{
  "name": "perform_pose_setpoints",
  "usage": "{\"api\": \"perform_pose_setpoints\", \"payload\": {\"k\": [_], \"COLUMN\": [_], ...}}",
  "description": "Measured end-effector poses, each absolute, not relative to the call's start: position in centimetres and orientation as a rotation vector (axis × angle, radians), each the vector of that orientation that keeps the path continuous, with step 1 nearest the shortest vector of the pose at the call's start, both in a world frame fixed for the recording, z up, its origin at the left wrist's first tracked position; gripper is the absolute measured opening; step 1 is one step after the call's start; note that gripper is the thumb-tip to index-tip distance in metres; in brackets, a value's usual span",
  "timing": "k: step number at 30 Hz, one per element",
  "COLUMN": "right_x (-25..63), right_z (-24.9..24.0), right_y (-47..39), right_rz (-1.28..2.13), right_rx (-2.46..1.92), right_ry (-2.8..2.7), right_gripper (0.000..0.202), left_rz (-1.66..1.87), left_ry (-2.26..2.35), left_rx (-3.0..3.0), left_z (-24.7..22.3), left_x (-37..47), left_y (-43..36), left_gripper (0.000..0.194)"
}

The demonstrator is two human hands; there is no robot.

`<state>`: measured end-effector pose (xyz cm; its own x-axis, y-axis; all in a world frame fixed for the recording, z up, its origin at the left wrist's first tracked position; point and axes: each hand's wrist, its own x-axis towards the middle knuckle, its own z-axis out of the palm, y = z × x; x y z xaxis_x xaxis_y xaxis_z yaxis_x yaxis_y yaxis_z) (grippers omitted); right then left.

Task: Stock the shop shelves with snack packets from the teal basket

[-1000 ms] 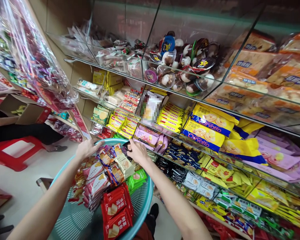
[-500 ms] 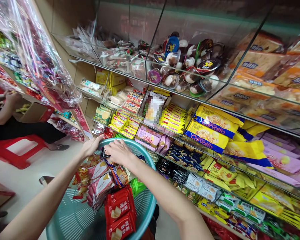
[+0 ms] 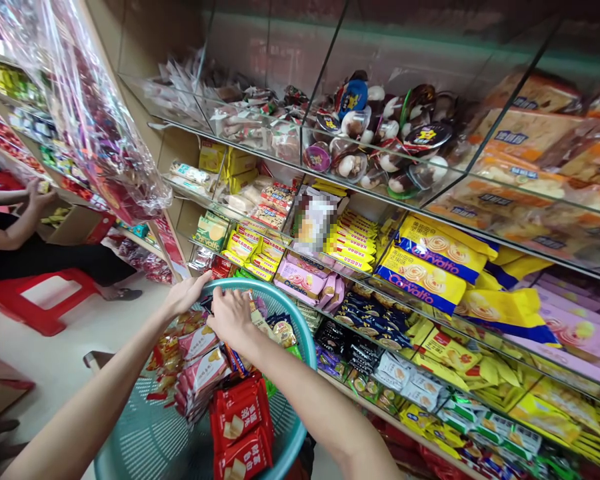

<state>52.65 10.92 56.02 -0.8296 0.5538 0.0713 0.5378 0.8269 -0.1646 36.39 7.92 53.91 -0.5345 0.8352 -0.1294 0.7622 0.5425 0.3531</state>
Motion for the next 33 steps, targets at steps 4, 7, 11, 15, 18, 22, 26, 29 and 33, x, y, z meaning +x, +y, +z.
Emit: {"api": "perform_pose_setpoints", "payload": {"k": [4,7,11,15,18,22,26,29,33], "right_x": [52.5,52.6,52.3,51.6,51.0,50.5,50.4,50.7,51.5], "right_z": [55.7,56.1,56.5,55.9,54.9,54.1,54.2,54.3,54.6], "right_y": [10.7,11.2,11.8,12.0,12.1,12.0,11.6,11.4,12.3], "right_rz": [0.168,0.117,0.051,-0.003,-0.022,-0.054,-0.060,-0.066,0.010], "right_rx": [-0.718,-0.519,-0.245,-0.103,-0.022,0.081,0.151,0.153,0.102], "right_ry": [-2.935,-2.993,-3.058,-3.057,-3.049,-2.999,-2.997,-3.004,-2.969], "right_gripper": [0.030,0.022,0.015,0.014,0.017,0.021,0.022,0.025,0.035], "left_rz": [0.400,0.434,0.479,0.536,0.582,0.625,0.654,0.661,0.647], "left_ry": [2.444,2.422,2.393,2.315,2.244,2.188,2.179,2.187,2.183], "left_rx": [1.310,1.291,1.279,1.304,1.328,1.339,1.332,1.324,1.325], "left_z": [54.1,54.2,54.4,54.7,54.9,55.0,55.2,55.5,55.7], "left_x": [36.4,36.4,36.4,36.2,36.0,35.9,36.0,36.2,36.3], "left_y": [8.0,8.1,8.2,8.3,8.3,8.4,8.5,8.6,8.6], "left_gripper": [0.079,0.083,0.087,0.088,0.085,0.083,0.082,0.082,0.080]}}
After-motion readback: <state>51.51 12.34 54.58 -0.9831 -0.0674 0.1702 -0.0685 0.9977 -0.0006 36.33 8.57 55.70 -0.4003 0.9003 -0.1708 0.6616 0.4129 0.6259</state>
